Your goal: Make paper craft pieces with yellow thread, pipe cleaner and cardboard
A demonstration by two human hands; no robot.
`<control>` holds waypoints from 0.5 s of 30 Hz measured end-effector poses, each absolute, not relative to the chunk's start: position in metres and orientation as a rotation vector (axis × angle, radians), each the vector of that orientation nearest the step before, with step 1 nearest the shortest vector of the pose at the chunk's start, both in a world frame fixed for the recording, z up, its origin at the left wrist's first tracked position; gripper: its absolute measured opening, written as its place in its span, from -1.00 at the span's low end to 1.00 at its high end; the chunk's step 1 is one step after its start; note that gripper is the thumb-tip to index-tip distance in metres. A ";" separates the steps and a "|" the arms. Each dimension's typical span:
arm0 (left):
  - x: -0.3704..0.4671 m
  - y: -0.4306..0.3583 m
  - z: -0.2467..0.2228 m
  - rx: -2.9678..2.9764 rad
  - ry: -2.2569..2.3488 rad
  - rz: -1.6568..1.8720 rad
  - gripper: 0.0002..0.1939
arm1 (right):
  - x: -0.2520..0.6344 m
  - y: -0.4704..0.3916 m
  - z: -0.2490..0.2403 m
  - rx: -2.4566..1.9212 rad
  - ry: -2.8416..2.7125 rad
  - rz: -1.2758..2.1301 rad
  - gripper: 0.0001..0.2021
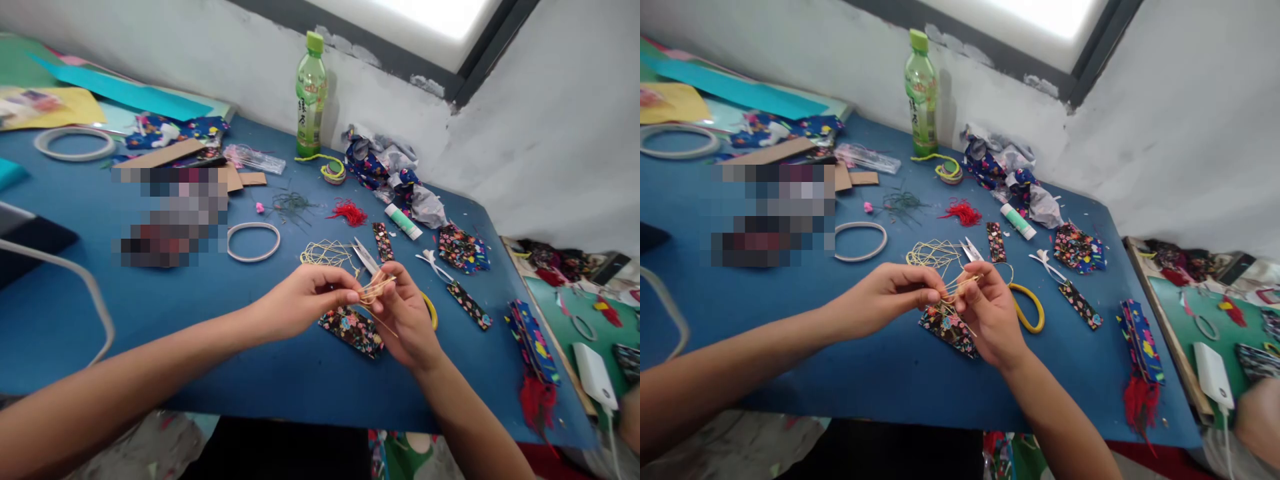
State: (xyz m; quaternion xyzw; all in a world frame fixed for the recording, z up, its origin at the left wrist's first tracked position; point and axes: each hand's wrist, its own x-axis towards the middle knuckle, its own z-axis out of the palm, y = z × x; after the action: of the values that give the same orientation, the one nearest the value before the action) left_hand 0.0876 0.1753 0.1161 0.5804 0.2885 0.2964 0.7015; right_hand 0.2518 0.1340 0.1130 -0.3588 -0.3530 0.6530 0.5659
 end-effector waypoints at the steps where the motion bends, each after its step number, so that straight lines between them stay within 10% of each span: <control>1: 0.088 0.175 0.115 1.274 0.630 0.620 -0.82 | 0.250 0.134 0.113 -0.841 -0.807 1.564 -0.81; 15: 0.092 0.170 0.114 0.771 0.506 0.689 -0.72 | 0.257 0.139 0.103 -1.028 -1.074 1.289 -0.88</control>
State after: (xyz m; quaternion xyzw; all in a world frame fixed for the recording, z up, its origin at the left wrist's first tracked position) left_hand 0.0919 0.1697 0.1137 0.3646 0.2391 0.3260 0.8388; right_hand 0.2574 0.1387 0.1030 -0.4348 -0.4546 0.5454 0.5539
